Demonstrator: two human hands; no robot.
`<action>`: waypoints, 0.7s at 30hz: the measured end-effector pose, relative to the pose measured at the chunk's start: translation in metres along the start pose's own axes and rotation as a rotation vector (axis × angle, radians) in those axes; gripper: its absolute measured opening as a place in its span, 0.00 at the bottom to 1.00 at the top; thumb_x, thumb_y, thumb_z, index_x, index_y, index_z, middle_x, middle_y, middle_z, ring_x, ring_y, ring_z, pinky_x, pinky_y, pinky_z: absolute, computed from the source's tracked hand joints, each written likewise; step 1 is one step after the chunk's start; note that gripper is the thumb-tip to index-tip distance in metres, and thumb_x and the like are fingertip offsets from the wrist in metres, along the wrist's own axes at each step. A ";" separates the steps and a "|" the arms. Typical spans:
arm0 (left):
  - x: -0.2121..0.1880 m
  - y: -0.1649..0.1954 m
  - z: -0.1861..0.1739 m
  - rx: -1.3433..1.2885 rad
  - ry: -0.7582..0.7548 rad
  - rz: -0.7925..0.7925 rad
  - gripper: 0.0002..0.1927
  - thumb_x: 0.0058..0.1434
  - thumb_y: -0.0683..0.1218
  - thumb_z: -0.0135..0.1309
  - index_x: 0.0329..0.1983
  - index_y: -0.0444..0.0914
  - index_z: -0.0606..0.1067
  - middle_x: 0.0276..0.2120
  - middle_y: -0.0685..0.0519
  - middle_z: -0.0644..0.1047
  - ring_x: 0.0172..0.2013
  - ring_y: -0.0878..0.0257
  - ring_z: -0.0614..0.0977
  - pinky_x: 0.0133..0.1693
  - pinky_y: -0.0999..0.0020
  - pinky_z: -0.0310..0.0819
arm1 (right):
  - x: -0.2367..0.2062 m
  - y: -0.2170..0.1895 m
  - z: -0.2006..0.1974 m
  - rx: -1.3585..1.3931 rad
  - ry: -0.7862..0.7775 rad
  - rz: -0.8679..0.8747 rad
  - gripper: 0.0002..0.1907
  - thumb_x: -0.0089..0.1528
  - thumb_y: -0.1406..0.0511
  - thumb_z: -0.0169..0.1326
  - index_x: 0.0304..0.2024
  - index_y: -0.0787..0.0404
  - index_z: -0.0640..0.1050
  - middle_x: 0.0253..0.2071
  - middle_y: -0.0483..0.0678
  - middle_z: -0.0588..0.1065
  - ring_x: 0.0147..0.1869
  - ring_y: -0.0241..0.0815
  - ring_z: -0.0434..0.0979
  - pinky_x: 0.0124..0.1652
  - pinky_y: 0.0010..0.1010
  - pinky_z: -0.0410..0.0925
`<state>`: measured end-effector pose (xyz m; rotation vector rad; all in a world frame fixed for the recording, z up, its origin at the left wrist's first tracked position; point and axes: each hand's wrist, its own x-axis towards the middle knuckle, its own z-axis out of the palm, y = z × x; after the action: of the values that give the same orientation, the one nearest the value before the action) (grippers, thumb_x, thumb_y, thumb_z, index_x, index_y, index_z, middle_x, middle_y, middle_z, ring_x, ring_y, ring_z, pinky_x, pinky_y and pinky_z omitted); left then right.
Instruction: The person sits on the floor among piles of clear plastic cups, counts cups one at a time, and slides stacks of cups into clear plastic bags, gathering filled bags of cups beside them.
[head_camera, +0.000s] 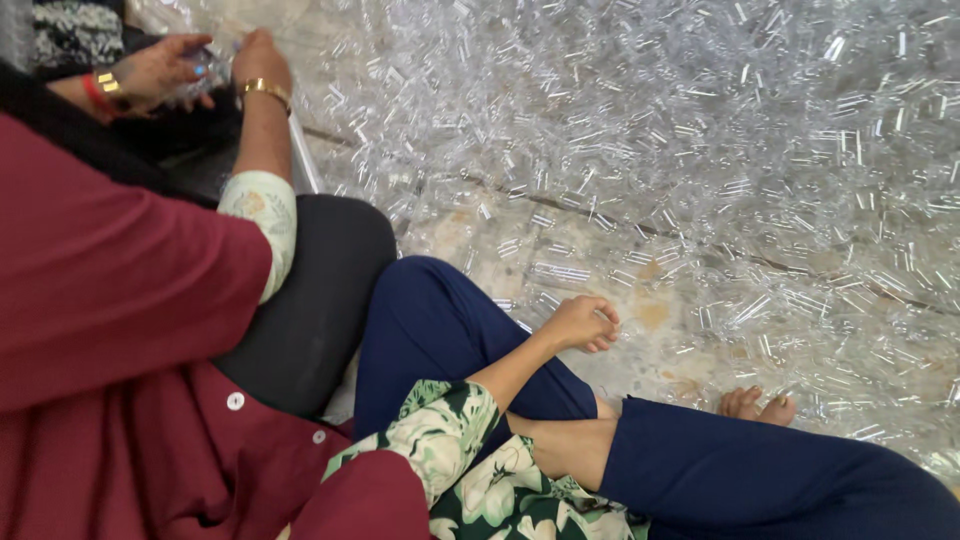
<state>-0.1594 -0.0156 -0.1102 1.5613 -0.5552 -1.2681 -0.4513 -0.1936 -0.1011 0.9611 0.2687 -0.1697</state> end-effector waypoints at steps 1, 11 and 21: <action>0.000 0.001 0.000 0.010 -0.002 0.008 0.12 0.58 0.43 0.57 0.45 0.36 0.78 0.34 0.48 0.85 0.30 0.61 0.87 0.28 0.68 0.82 | 0.001 0.002 0.003 0.066 0.038 0.095 0.27 0.52 0.50 0.73 0.41 0.60 0.79 0.45 0.49 0.75 0.52 0.41 0.76 0.54 0.28 0.72; -0.022 0.027 0.001 0.026 -0.024 -0.022 0.12 0.59 0.42 0.58 0.46 0.36 0.78 0.36 0.48 0.85 0.31 0.61 0.86 0.29 0.70 0.81 | 0.022 -0.016 -0.003 -0.504 -0.275 -0.209 0.27 0.63 0.46 0.67 0.47 0.59 0.76 0.45 0.48 0.74 0.52 0.40 0.74 0.53 0.28 0.69; -0.012 -0.003 0.010 -0.006 -0.099 -0.026 0.12 0.63 0.45 0.59 0.48 0.38 0.76 0.36 0.46 0.84 0.32 0.59 0.86 0.31 0.68 0.81 | -0.231 0.078 -0.086 -2.026 0.713 -2.034 0.12 0.69 0.62 0.61 0.45 0.65 0.77 0.42 0.48 0.77 0.48 0.35 0.75 0.51 0.25 0.70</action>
<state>-0.1732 -0.0084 -0.1071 1.5109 -0.5949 -1.3715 -0.6647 -0.0731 -0.0176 -1.6472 1.5662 -1.0790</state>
